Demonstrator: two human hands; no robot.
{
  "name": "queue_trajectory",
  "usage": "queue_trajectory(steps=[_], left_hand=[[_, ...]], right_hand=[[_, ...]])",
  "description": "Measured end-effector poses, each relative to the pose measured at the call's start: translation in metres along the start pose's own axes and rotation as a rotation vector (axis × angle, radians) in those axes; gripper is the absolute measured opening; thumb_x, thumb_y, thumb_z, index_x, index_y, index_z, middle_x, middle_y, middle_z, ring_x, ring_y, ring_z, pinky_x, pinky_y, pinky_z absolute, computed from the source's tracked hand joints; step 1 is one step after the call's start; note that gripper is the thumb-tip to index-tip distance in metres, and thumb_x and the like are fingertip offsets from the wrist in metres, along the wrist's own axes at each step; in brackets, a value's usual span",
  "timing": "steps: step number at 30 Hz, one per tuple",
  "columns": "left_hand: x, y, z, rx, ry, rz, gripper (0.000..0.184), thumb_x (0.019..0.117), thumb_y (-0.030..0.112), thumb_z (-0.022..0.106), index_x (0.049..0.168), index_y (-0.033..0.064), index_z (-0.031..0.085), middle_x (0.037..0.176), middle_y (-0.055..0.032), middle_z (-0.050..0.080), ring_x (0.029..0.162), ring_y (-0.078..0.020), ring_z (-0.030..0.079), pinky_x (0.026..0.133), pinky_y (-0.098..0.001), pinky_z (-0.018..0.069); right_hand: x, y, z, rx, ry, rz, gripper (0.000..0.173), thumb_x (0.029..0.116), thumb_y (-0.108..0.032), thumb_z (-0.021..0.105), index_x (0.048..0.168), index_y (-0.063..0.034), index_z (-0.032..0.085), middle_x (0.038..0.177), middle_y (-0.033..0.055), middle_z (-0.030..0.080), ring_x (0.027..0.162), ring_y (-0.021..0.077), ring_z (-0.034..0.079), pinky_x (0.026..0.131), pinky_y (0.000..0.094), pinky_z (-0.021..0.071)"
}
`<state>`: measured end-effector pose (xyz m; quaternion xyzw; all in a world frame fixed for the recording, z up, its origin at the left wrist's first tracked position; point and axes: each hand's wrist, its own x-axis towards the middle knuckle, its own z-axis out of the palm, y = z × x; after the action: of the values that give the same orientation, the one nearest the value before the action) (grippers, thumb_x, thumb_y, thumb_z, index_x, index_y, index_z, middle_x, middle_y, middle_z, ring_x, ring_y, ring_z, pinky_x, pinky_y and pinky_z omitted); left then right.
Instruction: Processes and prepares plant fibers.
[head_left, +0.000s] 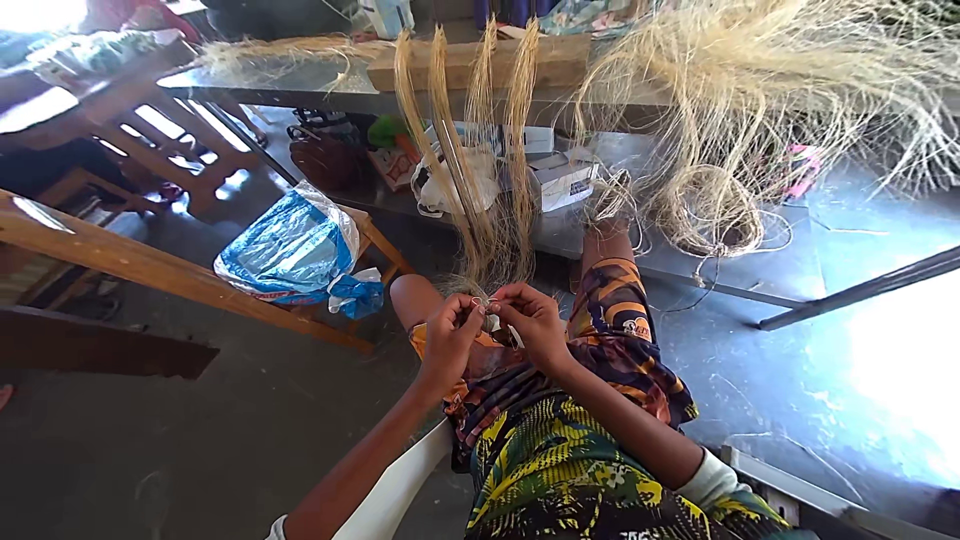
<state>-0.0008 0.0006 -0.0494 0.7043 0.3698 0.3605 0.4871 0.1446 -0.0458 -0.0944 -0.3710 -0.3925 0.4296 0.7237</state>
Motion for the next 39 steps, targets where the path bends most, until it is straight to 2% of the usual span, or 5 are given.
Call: queue_trajectory(steps=[10,19,31,36,39], left_hand=[[0.001,0.001,-0.006,0.132,-0.170,-0.057,0.010,0.1007,0.010,0.056,0.096,0.0053,0.063,0.076,0.0063,0.059,0.064,0.0002,0.055,0.062,-0.0162,0.0472],[0.001,0.002,-0.011,0.242,-0.245,-0.049,0.013,0.1019,0.014,0.056,0.099,0.0038,0.064,0.080,0.0036,0.059,0.069,0.0000,0.055,0.065,-0.0168,0.0473],[0.004,0.000,-0.014,0.432,-0.316,-0.074,0.015,0.0994,0.018,0.057,0.100,0.0045,0.064,0.076,0.0026,0.056,0.066,-0.0031,0.052,0.064,-0.0210,0.0444],[0.003,0.001,-0.011,0.420,-0.341,-0.033,0.016,0.0992,0.016,0.054,0.104,0.0029,0.062,0.094,-0.0044,0.060,0.083,-0.0072,0.057,0.075,-0.0240,0.0473],[0.003,0.000,-0.009,0.343,-0.303,-0.024,0.015,0.0991,0.016,0.053,0.103,0.0036,0.061,0.097,-0.0039,0.060,0.085,-0.0062,0.057,0.074,-0.0218,0.0469]], right_hand=[[0.000,0.005,-0.010,-0.185,-0.064,-0.117,0.012,0.0972,-0.003,0.063,0.101,0.0025,0.072,0.090,0.0033,0.072,0.075,0.0030,0.065,0.071,0.0192,0.0549],[-0.001,0.006,-0.011,-0.182,-0.049,-0.089,0.010,0.0927,-0.001,0.069,0.101,0.0032,0.068,0.086,0.0041,0.072,0.074,0.0049,0.067,0.070,0.0211,0.0576],[0.007,0.010,-0.024,-0.388,-0.249,-0.211,0.012,0.0953,-0.008,0.069,0.099,0.0024,0.074,0.093,0.0064,0.072,0.078,0.0041,0.066,0.075,0.0213,0.0576],[0.007,0.002,-0.029,-0.396,-0.279,-0.054,0.013,0.0969,-0.011,0.065,0.098,0.0013,0.070,0.084,0.0018,0.069,0.073,0.0008,0.062,0.070,0.0183,0.0532],[0.006,0.000,-0.027,-0.404,-0.261,-0.041,0.014,0.0979,-0.013,0.064,0.097,0.0006,0.068,0.081,0.0008,0.066,0.070,-0.0002,0.060,0.067,0.0170,0.0508]])
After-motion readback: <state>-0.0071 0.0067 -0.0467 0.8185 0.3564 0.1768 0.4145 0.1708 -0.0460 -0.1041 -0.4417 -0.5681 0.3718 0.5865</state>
